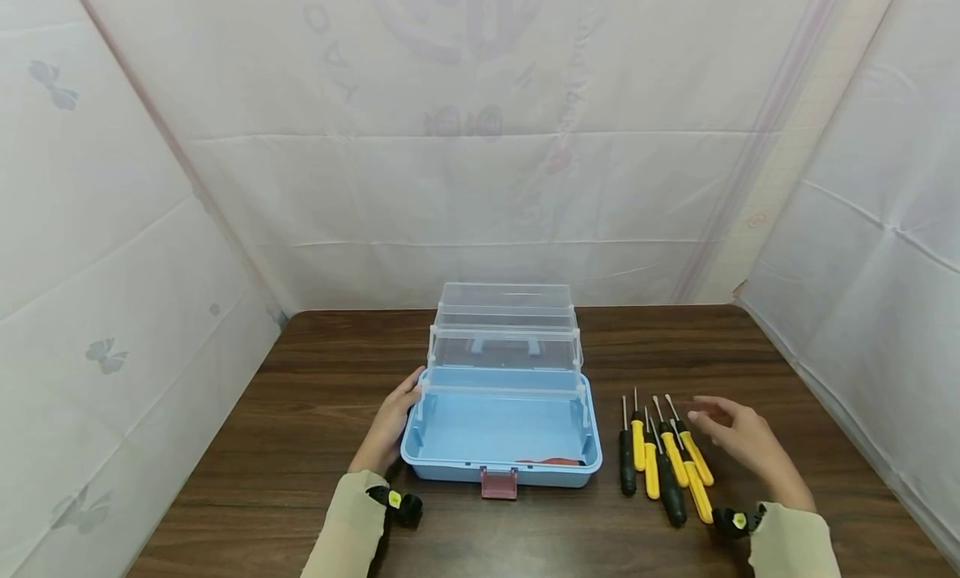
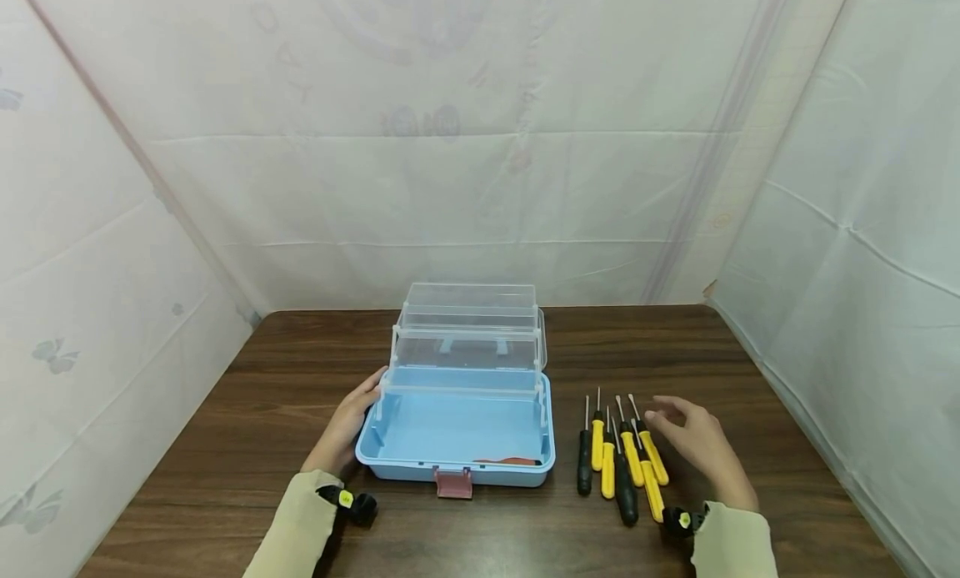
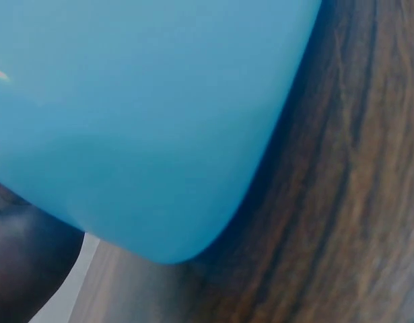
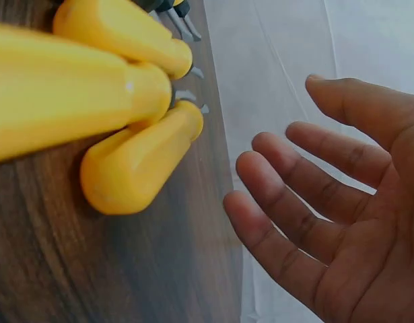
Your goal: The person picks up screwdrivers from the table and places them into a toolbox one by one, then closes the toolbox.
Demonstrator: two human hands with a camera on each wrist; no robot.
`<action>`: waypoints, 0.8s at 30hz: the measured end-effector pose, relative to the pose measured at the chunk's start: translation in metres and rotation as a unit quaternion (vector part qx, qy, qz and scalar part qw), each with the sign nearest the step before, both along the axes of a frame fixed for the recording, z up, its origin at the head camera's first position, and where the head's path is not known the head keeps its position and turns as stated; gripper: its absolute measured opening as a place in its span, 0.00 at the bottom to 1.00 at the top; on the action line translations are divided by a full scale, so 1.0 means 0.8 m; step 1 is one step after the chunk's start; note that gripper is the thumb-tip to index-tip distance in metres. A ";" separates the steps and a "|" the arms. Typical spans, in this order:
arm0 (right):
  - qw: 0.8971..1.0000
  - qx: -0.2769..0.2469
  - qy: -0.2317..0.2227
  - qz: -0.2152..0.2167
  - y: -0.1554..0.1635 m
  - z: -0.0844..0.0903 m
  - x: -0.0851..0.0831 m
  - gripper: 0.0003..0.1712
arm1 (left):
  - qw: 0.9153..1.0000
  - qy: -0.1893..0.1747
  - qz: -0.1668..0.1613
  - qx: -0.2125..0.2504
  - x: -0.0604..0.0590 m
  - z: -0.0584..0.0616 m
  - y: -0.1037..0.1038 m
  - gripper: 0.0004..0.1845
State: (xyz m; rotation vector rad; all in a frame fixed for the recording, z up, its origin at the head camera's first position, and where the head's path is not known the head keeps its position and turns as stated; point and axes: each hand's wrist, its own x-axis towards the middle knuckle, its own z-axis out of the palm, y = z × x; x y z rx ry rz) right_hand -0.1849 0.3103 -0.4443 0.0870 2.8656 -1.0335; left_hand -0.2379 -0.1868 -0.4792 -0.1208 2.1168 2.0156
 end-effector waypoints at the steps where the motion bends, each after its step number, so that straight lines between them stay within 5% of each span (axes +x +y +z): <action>1: 1.000 -0.003 -0.009 0.000 0.001 -0.001 0.000 0.36 | 1.000 -0.002 0.001 0.001 0.000 0.000 0.000 0.27; 24: 0.994 -0.041 -0.104 0.020 0.012 -0.021 -0.010 0.34 | 1.000 -0.019 -0.011 0.020 -0.004 0.006 -0.001 0.26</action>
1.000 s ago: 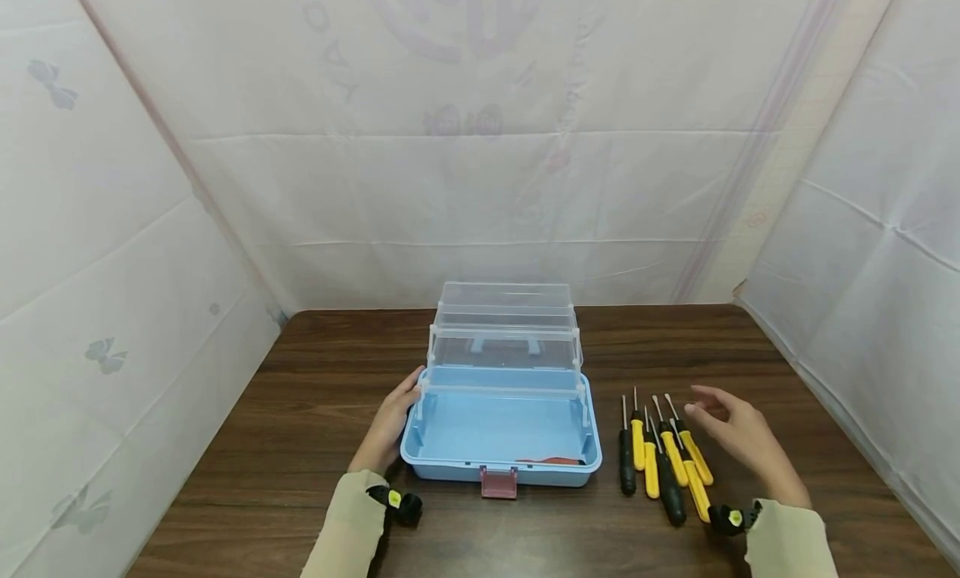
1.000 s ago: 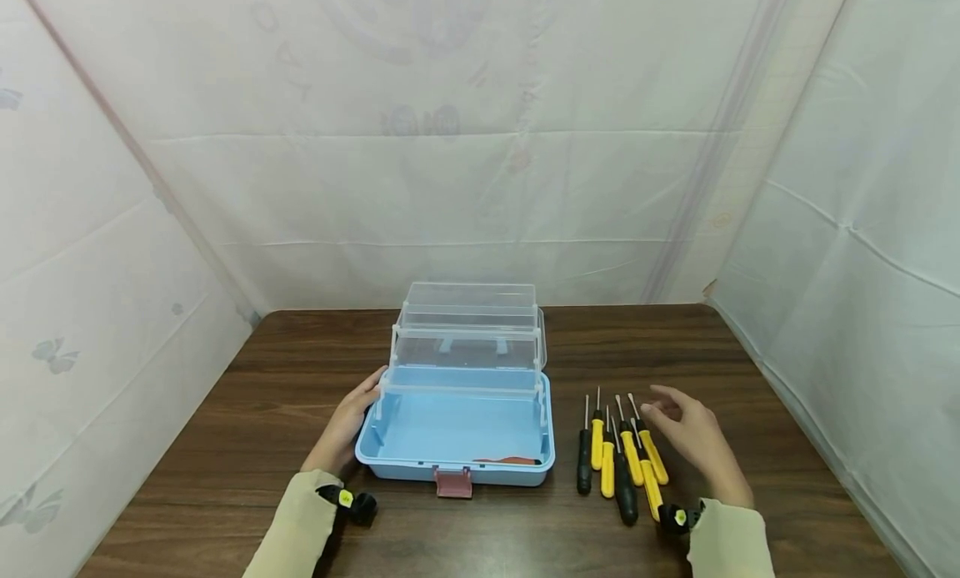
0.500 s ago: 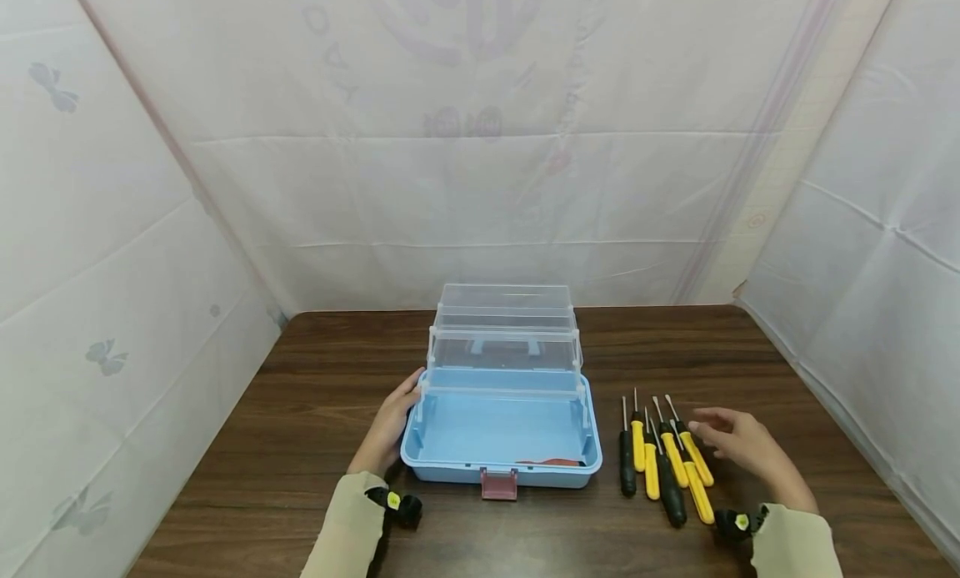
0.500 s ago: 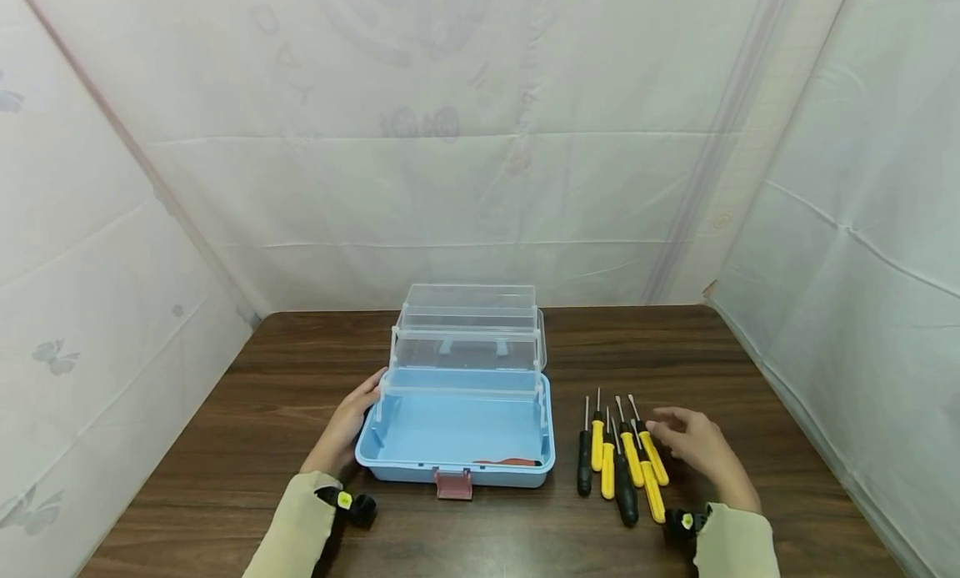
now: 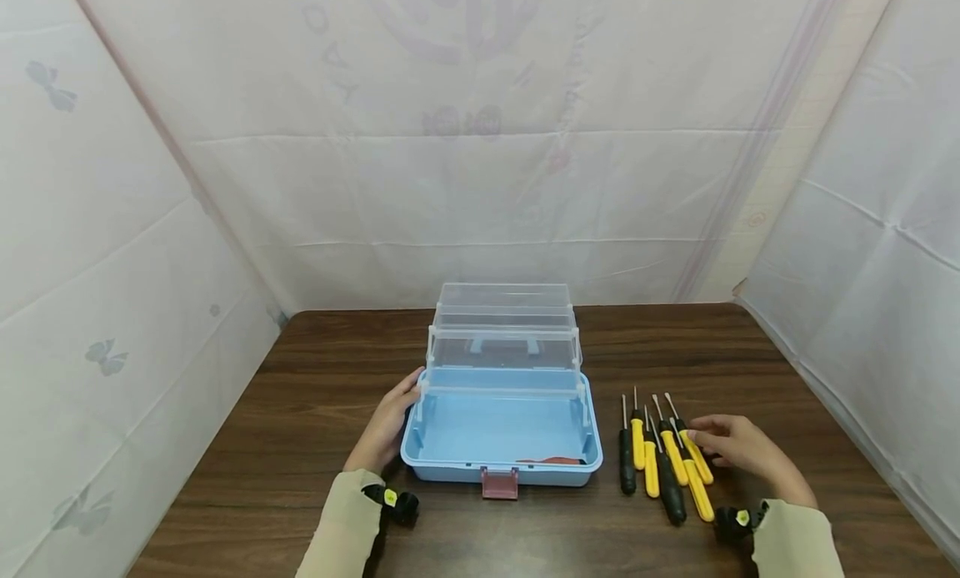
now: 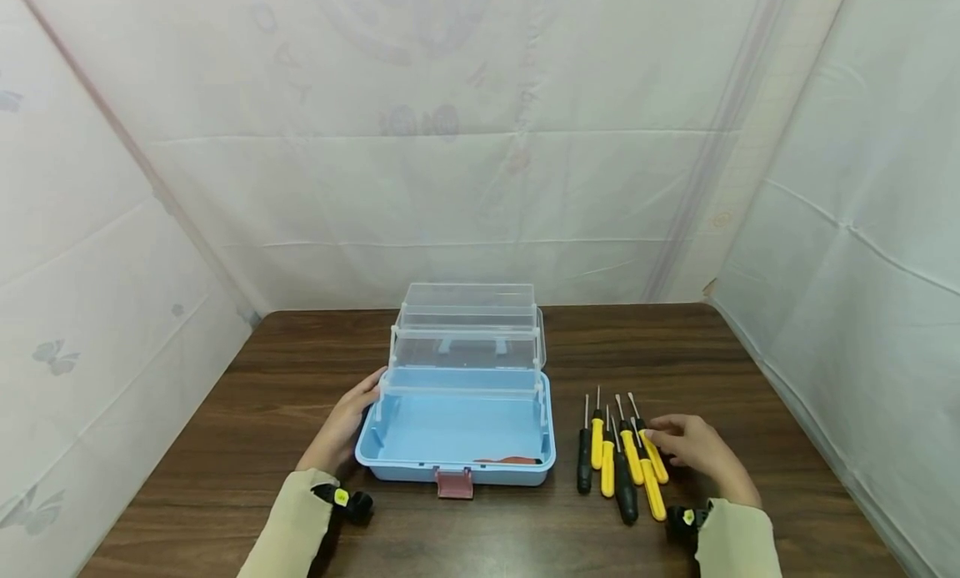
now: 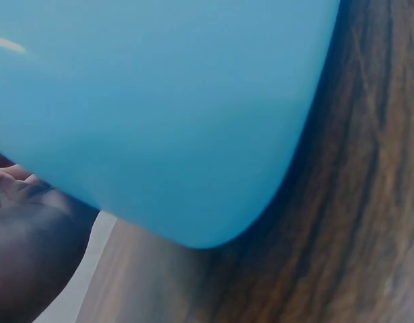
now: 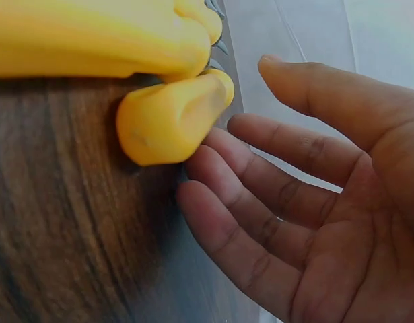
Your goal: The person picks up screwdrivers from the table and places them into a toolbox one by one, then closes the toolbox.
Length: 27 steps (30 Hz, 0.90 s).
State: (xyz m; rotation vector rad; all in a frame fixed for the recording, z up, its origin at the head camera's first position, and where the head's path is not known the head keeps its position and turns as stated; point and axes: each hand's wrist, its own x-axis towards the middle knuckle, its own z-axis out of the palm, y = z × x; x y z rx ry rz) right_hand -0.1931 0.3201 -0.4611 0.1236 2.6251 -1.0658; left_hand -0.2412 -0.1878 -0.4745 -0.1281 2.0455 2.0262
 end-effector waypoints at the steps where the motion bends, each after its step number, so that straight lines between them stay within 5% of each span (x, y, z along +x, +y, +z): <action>1: 1.000 0.001 -0.001 0.003 0.000 0.000 0.000 0.35 | 1.000 0.000 -0.004 -0.002 0.000 0.000 -0.001 0.26; 27: 0.999 -0.011 -0.022 0.023 -0.004 0.004 0.001 0.32 | 0.997 0.023 -0.068 -0.011 0.002 0.001 -0.019 0.29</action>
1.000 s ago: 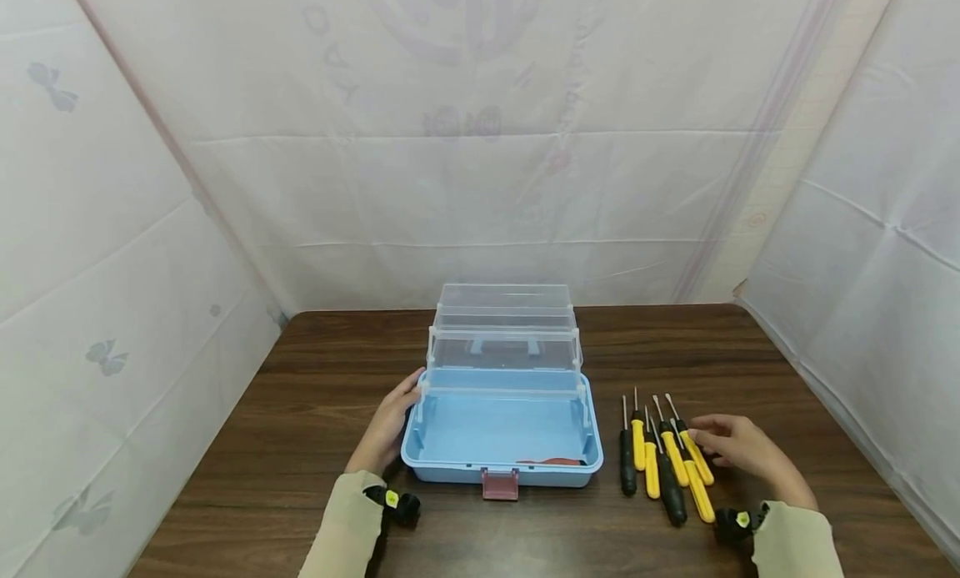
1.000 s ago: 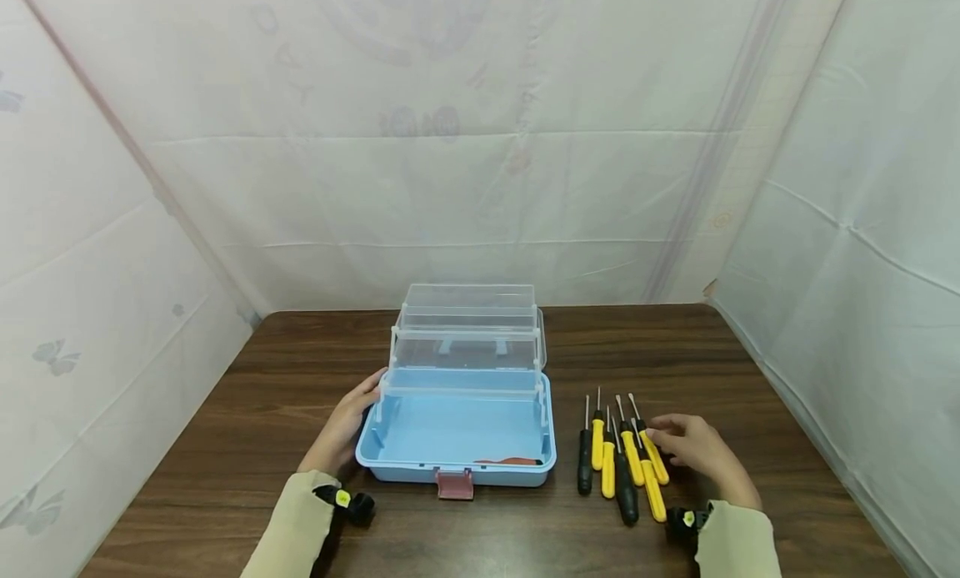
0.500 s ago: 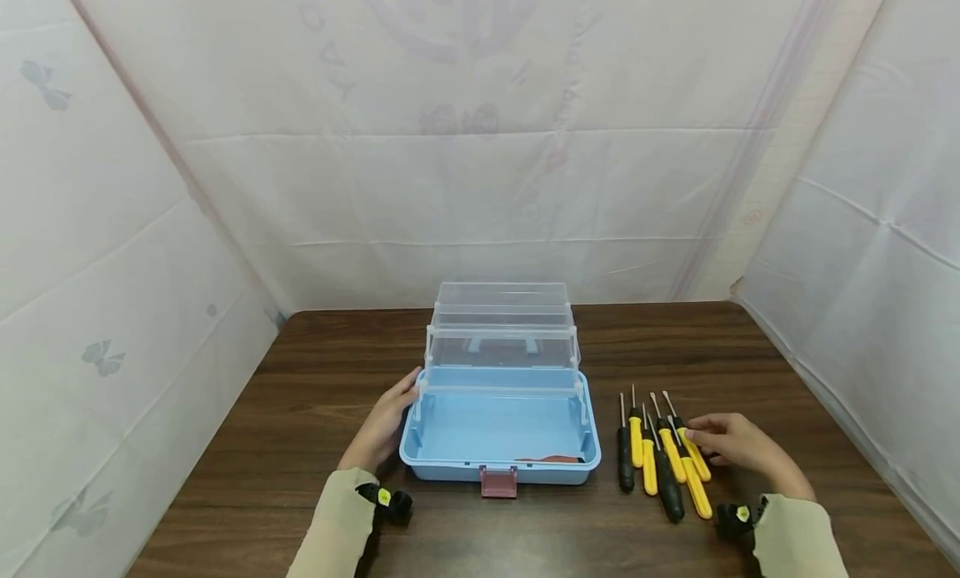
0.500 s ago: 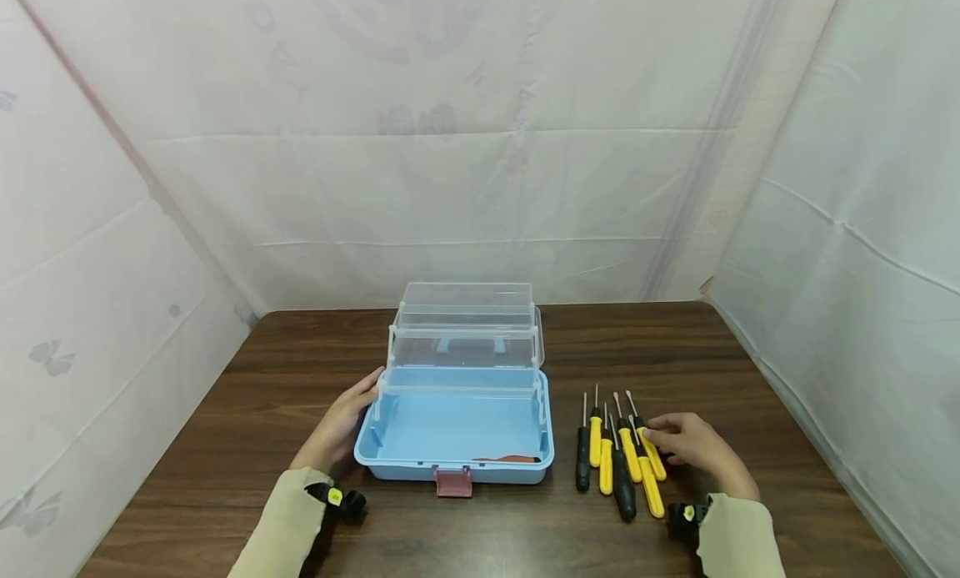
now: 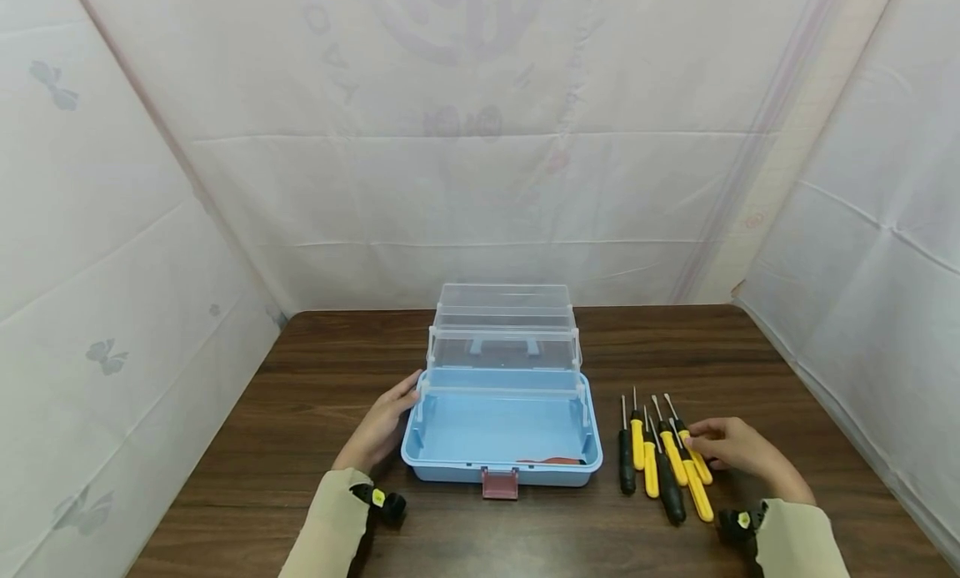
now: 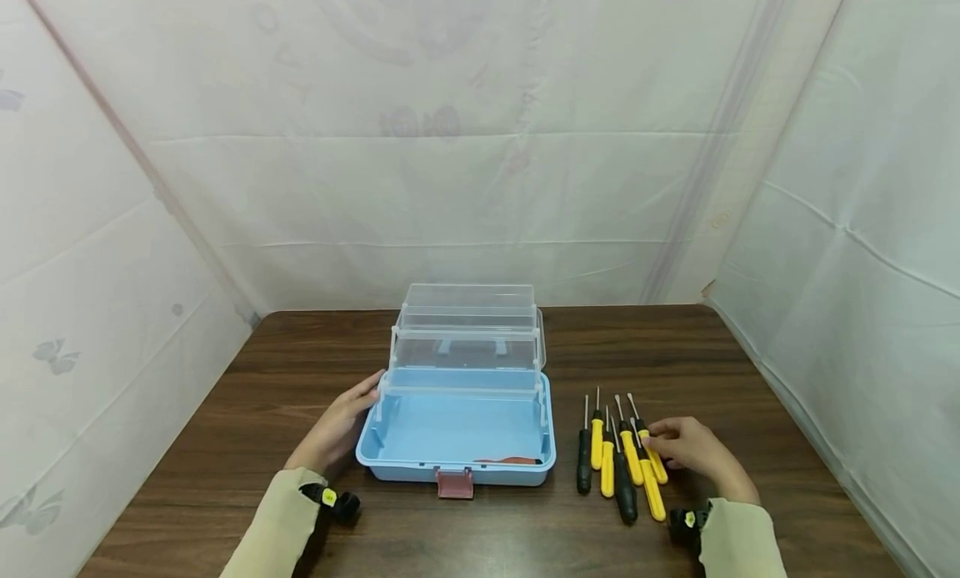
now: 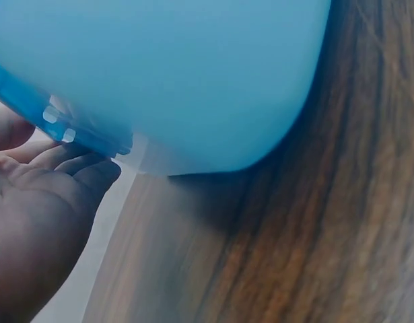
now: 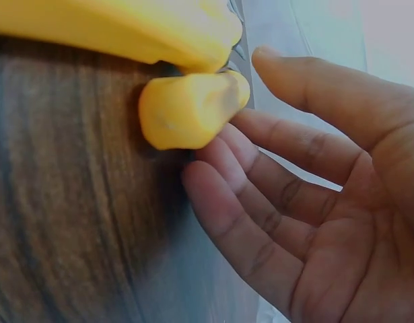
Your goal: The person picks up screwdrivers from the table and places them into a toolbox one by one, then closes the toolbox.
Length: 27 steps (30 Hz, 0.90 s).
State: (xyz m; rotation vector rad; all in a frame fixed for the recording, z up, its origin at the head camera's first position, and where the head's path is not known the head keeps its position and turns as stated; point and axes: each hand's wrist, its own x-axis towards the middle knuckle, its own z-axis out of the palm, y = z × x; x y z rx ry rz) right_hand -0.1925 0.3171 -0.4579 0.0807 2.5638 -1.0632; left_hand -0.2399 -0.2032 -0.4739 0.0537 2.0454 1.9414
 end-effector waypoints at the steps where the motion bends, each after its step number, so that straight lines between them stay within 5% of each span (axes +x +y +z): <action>1: 1.000 0.001 0.000 0.000 0.000 0.000 0.000 0.32 | 1.000 0.000 0.000 0.000 0.000 0.000 0.000 0.29; 27: 0.998 0.037 0.005 -0.041 -0.007 -0.001 -0.001 0.24 | 1.000 -0.002 0.006 0.012 -0.005 -0.007 0.002 0.29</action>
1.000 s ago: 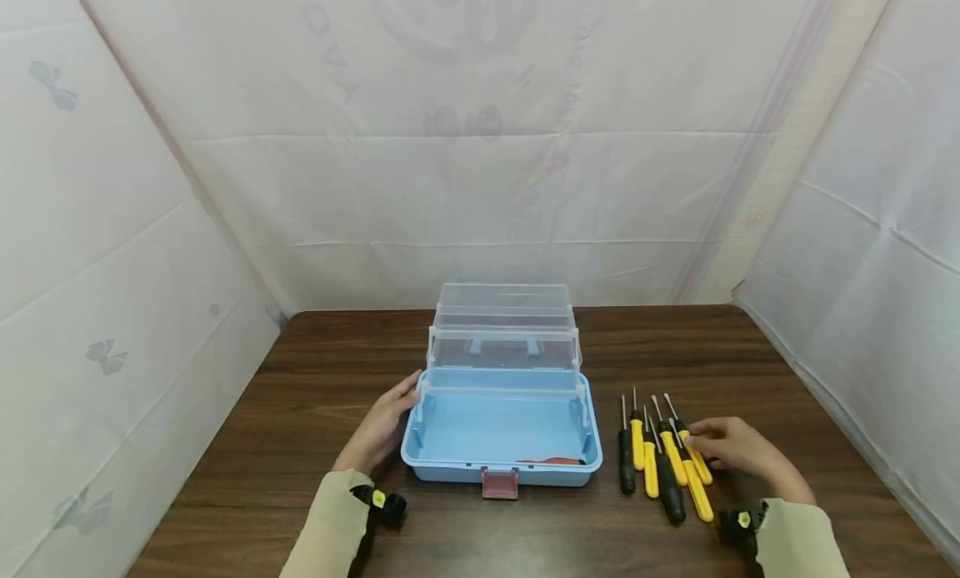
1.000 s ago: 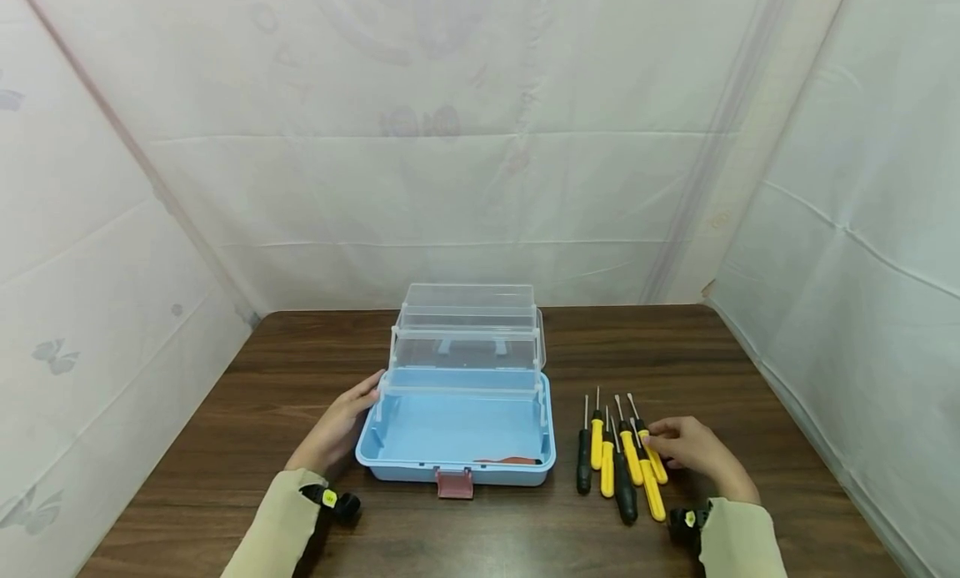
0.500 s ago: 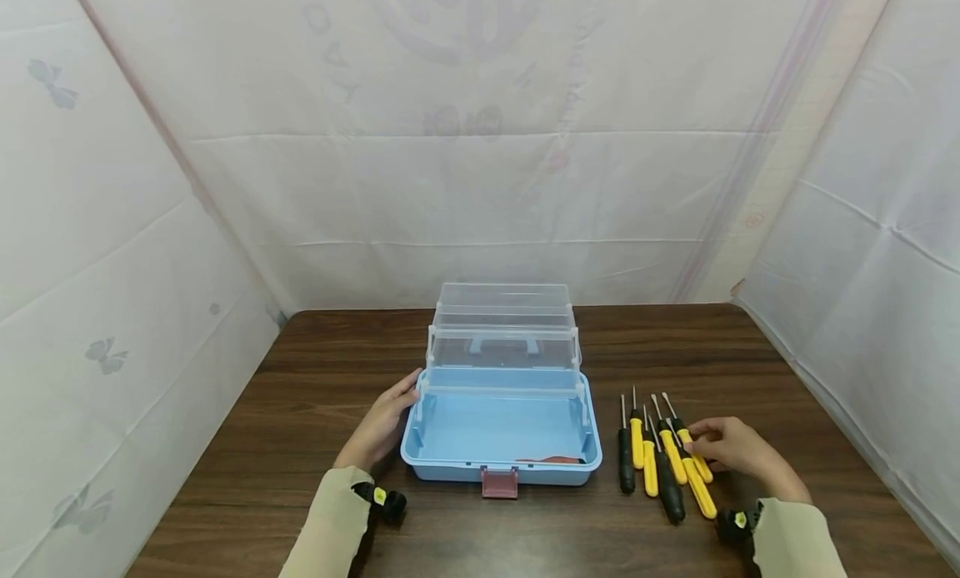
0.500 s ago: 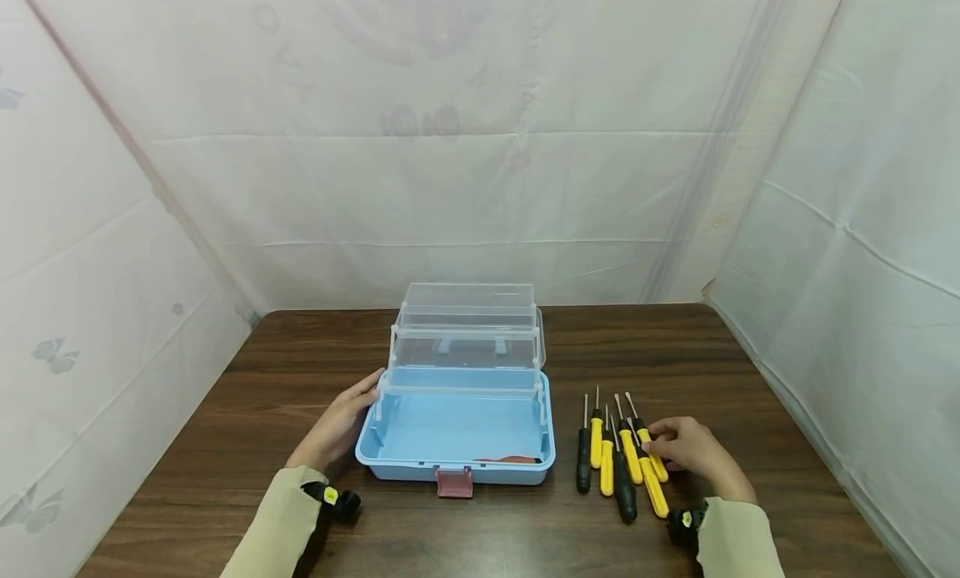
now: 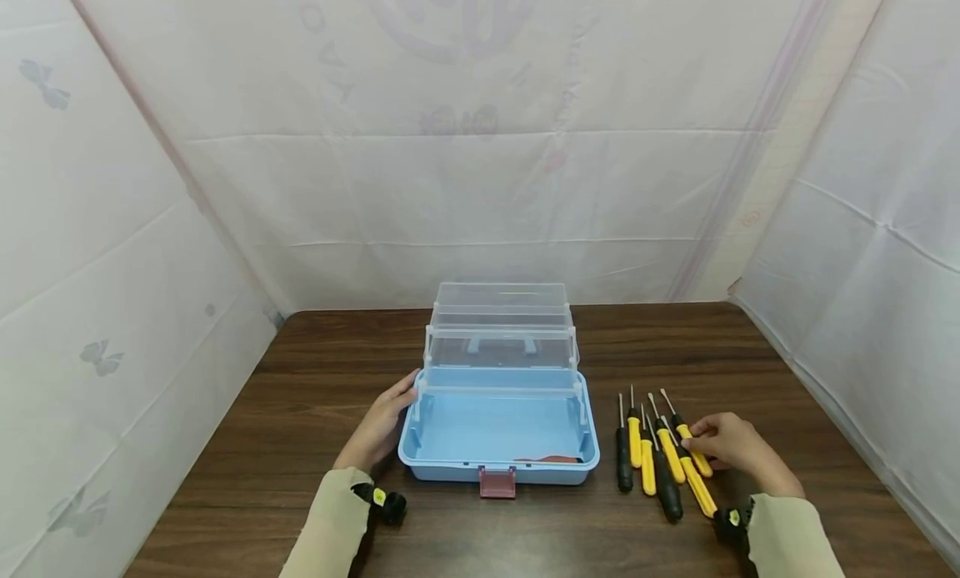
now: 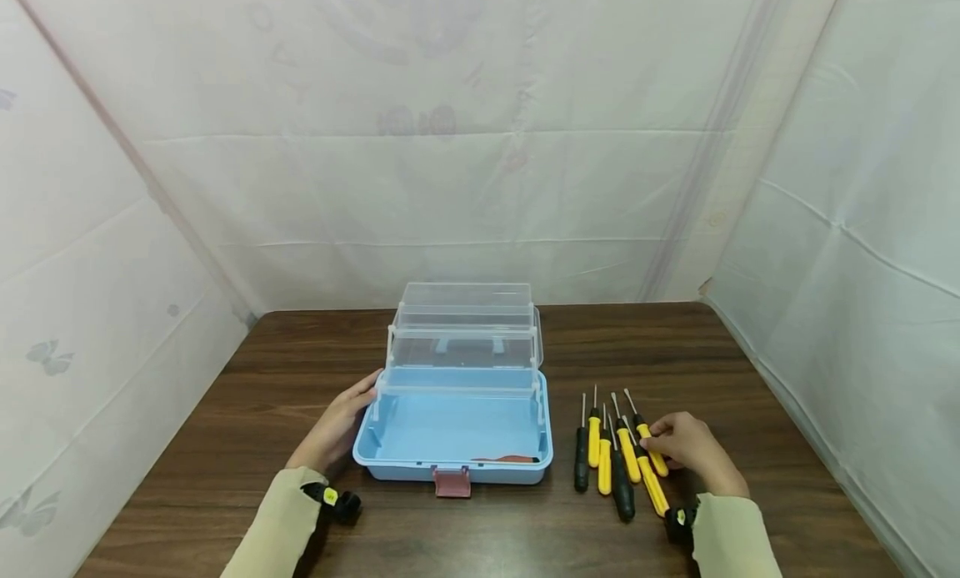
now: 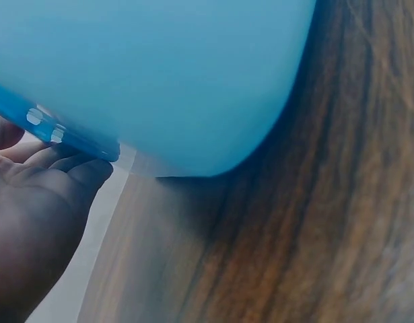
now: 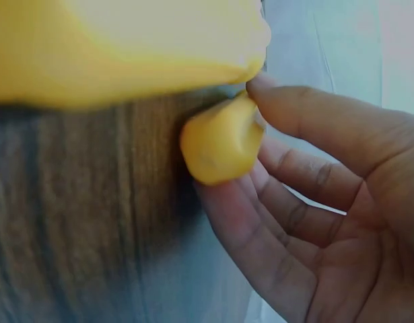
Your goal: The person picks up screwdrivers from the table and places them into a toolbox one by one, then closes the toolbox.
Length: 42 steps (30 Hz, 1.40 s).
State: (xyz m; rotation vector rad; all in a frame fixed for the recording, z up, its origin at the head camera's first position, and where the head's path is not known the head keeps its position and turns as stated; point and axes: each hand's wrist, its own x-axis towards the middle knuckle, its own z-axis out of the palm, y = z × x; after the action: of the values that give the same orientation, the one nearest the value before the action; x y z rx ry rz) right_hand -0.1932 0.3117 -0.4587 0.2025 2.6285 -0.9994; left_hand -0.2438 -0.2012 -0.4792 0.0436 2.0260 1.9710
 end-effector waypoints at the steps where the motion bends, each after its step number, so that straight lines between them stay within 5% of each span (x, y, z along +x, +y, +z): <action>1: 1.000 0.003 0.002 0.002 -0.001 0.001 0.000 0.23 | 1.000 0.000 0.000 0.001 0.000 0.000 0.000 0.29; 15: 1.000 0.012 0.013 0.003 -0.001 0.000 0.000 0.16 | 1.000 -0.003 0.005 0.006 0.003 0.001 -0.001 0.29; 42: 0.999 0.028 0.030 0.023 0.009 0.004 0.002 0.18 | 1.000 -0.004 0.000 0.010 0.003 0.002 0.001 0.29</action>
State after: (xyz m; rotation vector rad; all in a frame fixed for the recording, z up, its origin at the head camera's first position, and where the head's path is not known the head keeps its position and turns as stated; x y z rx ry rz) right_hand -0.1920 0.3186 -0.4556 0.1252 2.7040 -0.9321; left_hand -0.2412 -0.2002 -0.4775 0.0410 2.0017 1.9875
